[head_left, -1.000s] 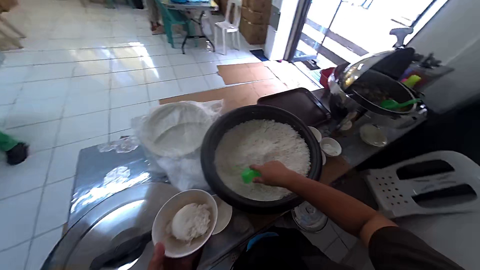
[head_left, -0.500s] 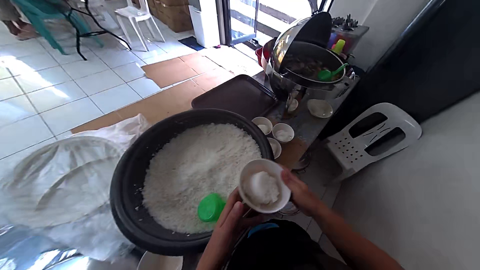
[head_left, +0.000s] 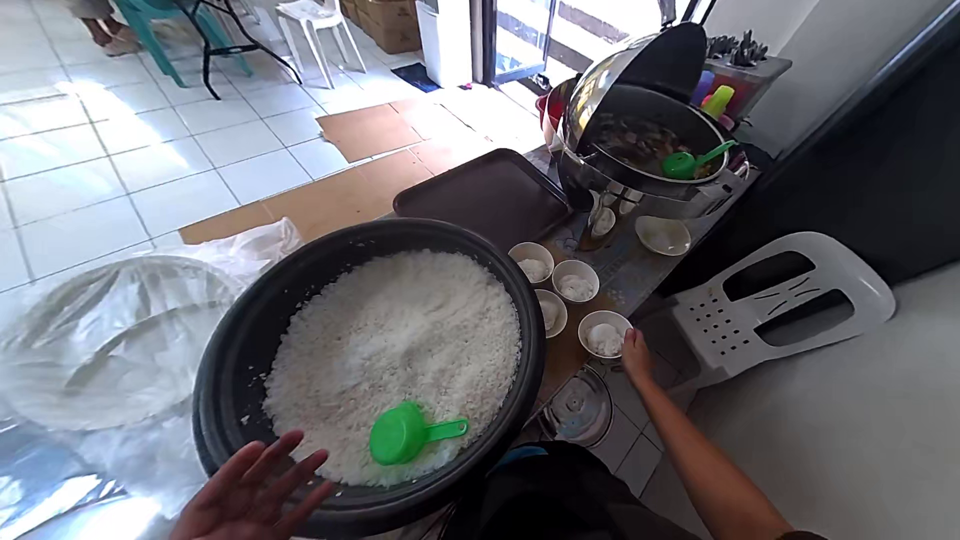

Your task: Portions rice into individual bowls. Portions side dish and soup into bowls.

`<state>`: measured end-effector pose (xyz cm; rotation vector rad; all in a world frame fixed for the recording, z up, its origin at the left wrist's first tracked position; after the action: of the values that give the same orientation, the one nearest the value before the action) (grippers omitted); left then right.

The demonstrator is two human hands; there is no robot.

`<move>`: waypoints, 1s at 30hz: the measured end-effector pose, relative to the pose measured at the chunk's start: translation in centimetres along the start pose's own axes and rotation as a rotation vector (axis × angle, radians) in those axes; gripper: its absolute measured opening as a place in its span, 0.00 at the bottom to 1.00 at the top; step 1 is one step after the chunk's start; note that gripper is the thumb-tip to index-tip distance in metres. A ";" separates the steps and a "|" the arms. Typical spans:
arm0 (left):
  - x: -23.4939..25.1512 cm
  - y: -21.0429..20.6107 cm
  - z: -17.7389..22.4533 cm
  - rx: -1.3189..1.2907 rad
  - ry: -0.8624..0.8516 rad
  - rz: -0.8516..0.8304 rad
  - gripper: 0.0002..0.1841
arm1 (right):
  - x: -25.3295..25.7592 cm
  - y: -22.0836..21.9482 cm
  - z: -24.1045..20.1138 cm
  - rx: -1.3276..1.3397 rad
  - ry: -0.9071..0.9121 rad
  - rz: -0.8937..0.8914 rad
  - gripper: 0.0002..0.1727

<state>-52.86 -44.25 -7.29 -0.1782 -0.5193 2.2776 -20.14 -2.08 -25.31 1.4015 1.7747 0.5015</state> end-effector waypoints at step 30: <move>-10.7 10.9 2.7 0.890 0.110 0.781 0.33 | -13.2 2.2 -22.0 0.089 1.119 0.092 0.22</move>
<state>-53.59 -59.58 -9.77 -0.0506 0.7759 2.9762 -35.16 -10.10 -5.94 1.3483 2.5917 1.4742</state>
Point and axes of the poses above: each hand's wrist, its own x-axis towards the middle knuckle, its own y-axis out of the back of the hand, z = x × y, the point moved 8 cm from there along x, towards the middle knuckle, and after that the axes turned 10 degrees about -x, right-handed, at the moved point
